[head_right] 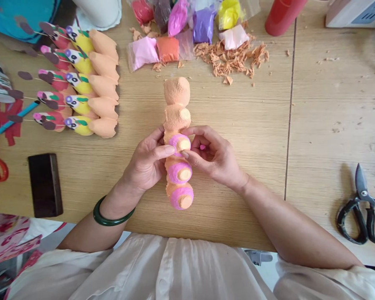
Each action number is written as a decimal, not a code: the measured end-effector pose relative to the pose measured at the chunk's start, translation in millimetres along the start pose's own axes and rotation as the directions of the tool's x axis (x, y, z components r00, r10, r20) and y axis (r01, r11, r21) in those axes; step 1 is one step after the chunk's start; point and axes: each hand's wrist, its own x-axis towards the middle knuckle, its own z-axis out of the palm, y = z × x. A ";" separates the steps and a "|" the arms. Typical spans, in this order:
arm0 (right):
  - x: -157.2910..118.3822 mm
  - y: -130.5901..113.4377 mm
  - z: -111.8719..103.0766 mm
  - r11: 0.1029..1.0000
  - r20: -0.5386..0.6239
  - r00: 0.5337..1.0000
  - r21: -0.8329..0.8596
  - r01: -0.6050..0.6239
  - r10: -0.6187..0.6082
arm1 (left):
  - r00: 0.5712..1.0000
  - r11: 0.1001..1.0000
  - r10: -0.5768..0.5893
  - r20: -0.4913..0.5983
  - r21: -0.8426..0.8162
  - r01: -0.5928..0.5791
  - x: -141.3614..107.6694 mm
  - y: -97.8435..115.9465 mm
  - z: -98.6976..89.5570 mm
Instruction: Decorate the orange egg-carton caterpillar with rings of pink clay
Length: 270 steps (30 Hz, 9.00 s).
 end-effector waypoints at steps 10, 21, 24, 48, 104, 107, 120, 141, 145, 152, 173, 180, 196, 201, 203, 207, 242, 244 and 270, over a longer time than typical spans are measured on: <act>1.8 -5.4 1.0 1.000 0.013 1.000 0.003 -0.023 0.023 | 0.994 0.991 0.100 -0.049 0.100 -0.094 -0.6 0.2 0.2; 0.6 -1.6 1.2 0.996 0.027 1.000 0.091 0.012 -0.014 | 0.980 0.961 0.199 0.020 0.193 -0.199 -1.3 -3.8 -7.5; 0.7 -2.7 1.5 0.997 0.002 1.000 0.072 -0.015 0.015 | 0.986 0.977 0.164 -0.026 0.145 -0.159 1.8 -3.3 -5.9; 4.3 6.4 2.8 0.968 -0.140 0.984 0.239 -0.076 0.112 | 0.974 0.975 0.166 -0.155 0.173 -0.139 11.3 -7.2 -10.5; 1.3 -24.4 18.3 0.900 -0.053 0.980 0.409 -0.152 0.190 | 0.354 -0.164 0.794 0.494 0.735 -0.658 3.3 -8.2 -11.3; 0.2 -25.2 17.9 0.890 0.003 0.981 0.420 -0.177 0.193 | 0.303 -0.198 0.806 0.508 0.714 -0.671 3.9 -7.7 -10.6; -0.5 -27.1 19.0 0.885 0.016 0.971 0.409 -0.224 0.238 | 0.337 -0.171 0.790 0.513 0.711 -0.682 0.7 -5.6 -11.5; -1.3 -28.3 18.1 0.878 0.070 0.970 0.413 -0.242 0.234 | 0.373 -0.085 0.802 0.467 0.707 -0.702 0.8 -6.3 -12.4; -0.3 -27.5 17.8 0.868 0.060 0.962 0.418 -0.267 0.267 | 0.381 -0.065 0.798 0.467 0.696 -0.716 2.0 -7.7 -12.3; 0.0 -28.5 19.4 0.871 0.077 0.964 0.414 -0.262 0.254 | 0.395 -0.048 0.800 0.452 0.704 -0.709 1.6 -7.2 -12.1; -0.2 -28.0 17.3 0.849 0.076 0.949 0.430 -0.307 0.305 | 0.499 0.040 0.764 0.410 0.741 -0.670 -1.0 -8.8 -12.5; -0.2 -28.0 17.5 0.841 0.106 0.950 0.445 -0.308 0.292 | 0.445 0.046 0.794 0.414 0.689 -0.723 1.3 -10.9 -12.0; 0.1 -26.4 17.5 0.833 0.101 0.946 0.453 -0.319 0.307 | 0.502 0.124 0.772 0.390 0.682 -0.720 2.6 -10.5 -12.7; 0.5 -26.6 17.0 0.826 0.093 0.945 0.464 -0.320 0.314 | 0.522 0.136 0.755 0.397 0.684 -0.717 2.9 -10.0 -12.7; 0.9 -26.7 17.2 0.829 0.095 0.946 0.459 -0.319 0.311 | 0.497 0.118 0.773 0.394 0.681 -0.723 3.4 -10.6 -12.4; 1.1 -25.7 17.5 0.852 0.058 0.955 0.438 -0.286 0.291 | 0.484 0.123 0.802 0.349 0.697 -0.707 4.1 -11.2 -11.9; 5.7 -3.7 12.3 0.938 -0.173 0.952 0.284 -0.197 0.252 | 0.962 0.764 0.218 -0.165 0.642 -0.063 9.3 5.9 -24.8; 6.4 -2.7 11.7 0.934 -0.164 0.953 0.297 -0.199 0.256 | 0.979 0.888 0.103 -0.178 0.460 -0.010 8.3 5.6 -17.4; -7.5 -42.9 17.4 0.957 -0.234 0.970 -0.291 0.001 -0.073 | 0.997 1.000 0.002 -0.082 -0.003 -0.002 -2.5 7.4 7.8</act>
